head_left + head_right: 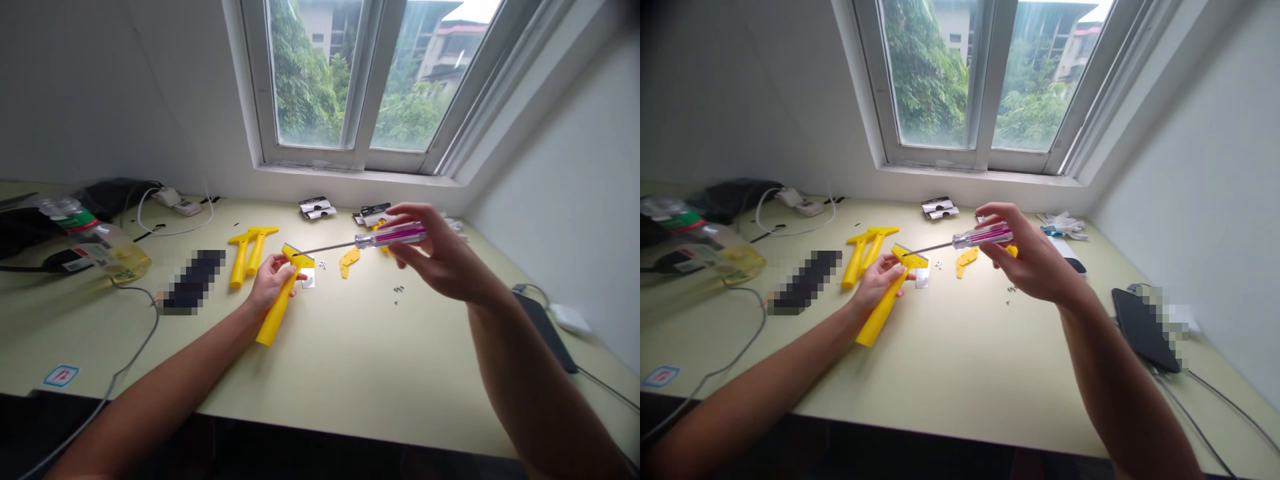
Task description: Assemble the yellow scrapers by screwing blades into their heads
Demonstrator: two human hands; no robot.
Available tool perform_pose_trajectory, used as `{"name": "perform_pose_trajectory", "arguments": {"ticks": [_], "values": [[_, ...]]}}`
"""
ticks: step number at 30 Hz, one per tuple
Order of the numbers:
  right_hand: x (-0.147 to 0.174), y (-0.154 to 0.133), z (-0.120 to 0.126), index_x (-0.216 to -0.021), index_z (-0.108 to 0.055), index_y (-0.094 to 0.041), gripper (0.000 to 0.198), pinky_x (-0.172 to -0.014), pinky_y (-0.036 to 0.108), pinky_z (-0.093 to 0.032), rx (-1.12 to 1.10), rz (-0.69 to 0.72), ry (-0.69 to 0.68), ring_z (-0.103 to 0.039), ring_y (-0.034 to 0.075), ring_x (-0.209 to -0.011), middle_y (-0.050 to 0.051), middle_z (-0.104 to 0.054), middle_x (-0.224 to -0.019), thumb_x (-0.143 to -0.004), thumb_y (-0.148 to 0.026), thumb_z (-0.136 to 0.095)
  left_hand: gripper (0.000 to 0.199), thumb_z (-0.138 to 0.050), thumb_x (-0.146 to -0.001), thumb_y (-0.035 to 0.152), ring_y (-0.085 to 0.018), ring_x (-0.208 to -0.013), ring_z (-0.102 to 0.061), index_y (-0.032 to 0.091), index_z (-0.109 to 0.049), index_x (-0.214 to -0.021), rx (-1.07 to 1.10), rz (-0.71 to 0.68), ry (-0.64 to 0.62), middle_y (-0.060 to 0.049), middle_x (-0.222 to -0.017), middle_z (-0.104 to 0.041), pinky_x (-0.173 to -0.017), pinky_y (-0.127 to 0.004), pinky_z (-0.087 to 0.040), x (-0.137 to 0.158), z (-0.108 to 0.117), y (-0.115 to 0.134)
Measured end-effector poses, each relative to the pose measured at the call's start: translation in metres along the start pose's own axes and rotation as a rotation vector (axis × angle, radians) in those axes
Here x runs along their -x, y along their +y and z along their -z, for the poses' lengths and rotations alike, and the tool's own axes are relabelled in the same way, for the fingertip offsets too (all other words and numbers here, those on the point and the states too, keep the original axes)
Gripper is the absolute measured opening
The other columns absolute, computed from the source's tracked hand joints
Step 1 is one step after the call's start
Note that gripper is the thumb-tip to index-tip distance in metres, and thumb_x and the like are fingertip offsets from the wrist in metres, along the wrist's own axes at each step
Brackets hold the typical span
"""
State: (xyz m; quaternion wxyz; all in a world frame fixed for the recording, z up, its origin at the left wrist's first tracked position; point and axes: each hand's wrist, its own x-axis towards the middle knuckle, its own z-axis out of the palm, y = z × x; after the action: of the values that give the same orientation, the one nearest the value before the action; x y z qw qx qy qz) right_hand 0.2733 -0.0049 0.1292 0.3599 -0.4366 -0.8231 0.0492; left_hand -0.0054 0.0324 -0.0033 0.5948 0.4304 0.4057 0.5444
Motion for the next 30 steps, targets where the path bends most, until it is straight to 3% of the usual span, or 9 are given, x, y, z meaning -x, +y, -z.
{"name": "perform_pose_trajectory", "arguments": {"ticks": [3,7,11,15,20,23,26,30], "values": [[-0.0002,0.0035,-0.0020,-0.117,-0.053,-0.026,0.034,-0.066,0.035,-0.056,0.074,-0.070,0.077,-0.069,0.024,-0.080,0.005,-0.070,-0.093,-0.087,-0.041,-0.060,0.040,-0.075,-0.070,0.029,-0.025,-0.075,-0.072,0.017,-0.048,-0.097,0.028,-0.003,-0.011,-0.009,-0.108,-0.056,-0.037,-0.020,-0.046,-0.0008,0.0002,-0.0007],[0.0001,0.0054,-0.0027,-0.129,-0.046,-0.030,0.045,-0.066,0.037,-0.059,-0.045,-0.038,-0.063,-0.069,0.023,-0.084,0.007,-0.066,-0.114,-0.087,-0.042,-0.059,0.042,-0.076,-0.068,0.027,-0.025,-0.073,-0.072,0.017,-0.047,-0.096,0.068,0.022,0.021,-0.009,-0.107,-0.057,-0.036,-0.019,-0.044,-0.0018,0.0011,0.0023],[0.0006,0.0020,-0.0003,-0.113,-0.056,-0.028,0.030,-0.056,0.037,-0.056,0.110,-0.096,0.039,-0.067,0.022,-0.063,0.003,-0.070,-0.082,-0.088,-0.044,-0.058,0.041,-0.075,-0.069,0.027,-0.025,-0.073,-0.072,0.017,-0.047,-0.097,0.073,0.005,0.002,-0.011,-0.112,-0.056,-0.036,-0.020,-0.045,-0.0020,0.0024,0.0061],[0.0017,0.0000,-0.0015,-0.124,-0.046,-0.029,0.043,-0.064,0.041,-0.057,0.052,-0.057,0.028,-0.068,0.026,-0.081,0.008,-0.066,-0.108,-0.087,-0.044,-0.059,0.041,-0.074,-0.070,0.029,-0.025,-0.072,-0.072,0.017,-0.046,-0.097,0.060,0.001,-0.012,-0.011,-0.115,-0.053,-0.035,-0.019,-0.044,-0.0003,0.0013,0.0059],[0.0026,-0.0011,-0.0047,-0.122,-0.045,-0.030,0.041,-0.061,0.039,-0.055,0.043,-0.065,0.227,-0.066,0.026,-0.086,0.007,-0.063,-0.106,-0.086,-0.040,-0.061,0.039,-0.073,-0.073,0.031,-0.025,-0.073,-0.072,0.018,-0.046,-0.098,0.025,-0.031,-0.055,-0.009,-0.115,-0.052,-0.036,-0.020,-0.045,0.0036,-0.0024,0.0040],[0.0025,-0.0033,-0.0045,-0.130,-0.038,-0.032,0.049,-0.069,0.041,-0.057,-0.081,0.022,0.122,-0.064,0.027,-0.099,0.009,-0.057,-0.122,-0.086,-0.039,-0.060,0.039,-0.073,-0.074,0.032,-0.024,-0.072,-0.072,0.018,-0.045,-0.097,0.002,-0.042,-0.041,-0.009,-0.114,-0.053,-0.036,-0.020,-0.046,0.0058,-0.0039,0.0039],[0.0023,-0.0029,-0.0039,-0.127,-0.041,-0.032,0.042,-0.063,0.038,-0.057,-0.042,-0.042,0.154,-0.067,0.024,-0.085,0.006,-0.063,-0.107,-0.089,-0.041,-0.056,0.036,-0.072,-0.075,0.032,-0.024,-0.073,-0.072,0.019,-0.045,-0.096,-0.019,-0.046,-0.040,-0.008,-0.113,-0.053,-0.036,-0.020,-0.046,0.0072,-0.0045,0.0039],[0.0024,0.0028,-0.0023,-0.132,-0.040,-0.031,0.050,-0.062,0.037,-0.058,-0.011,-0.043,0.066,-0.067,0.023,-0.081,0.007,-0.062,-0.115,-0.088,-0.043,-0.058,0.037,-0.072,-0.074,0.032,-0.024,-0.075,-0.072,0.020,-0.044,-0.095,-0.026,-0.053,-0.025,-0.005,-0.108,-0.053,-0.037,-0.019,-0.046,0.0074,-0.0047,0.0045]]}}
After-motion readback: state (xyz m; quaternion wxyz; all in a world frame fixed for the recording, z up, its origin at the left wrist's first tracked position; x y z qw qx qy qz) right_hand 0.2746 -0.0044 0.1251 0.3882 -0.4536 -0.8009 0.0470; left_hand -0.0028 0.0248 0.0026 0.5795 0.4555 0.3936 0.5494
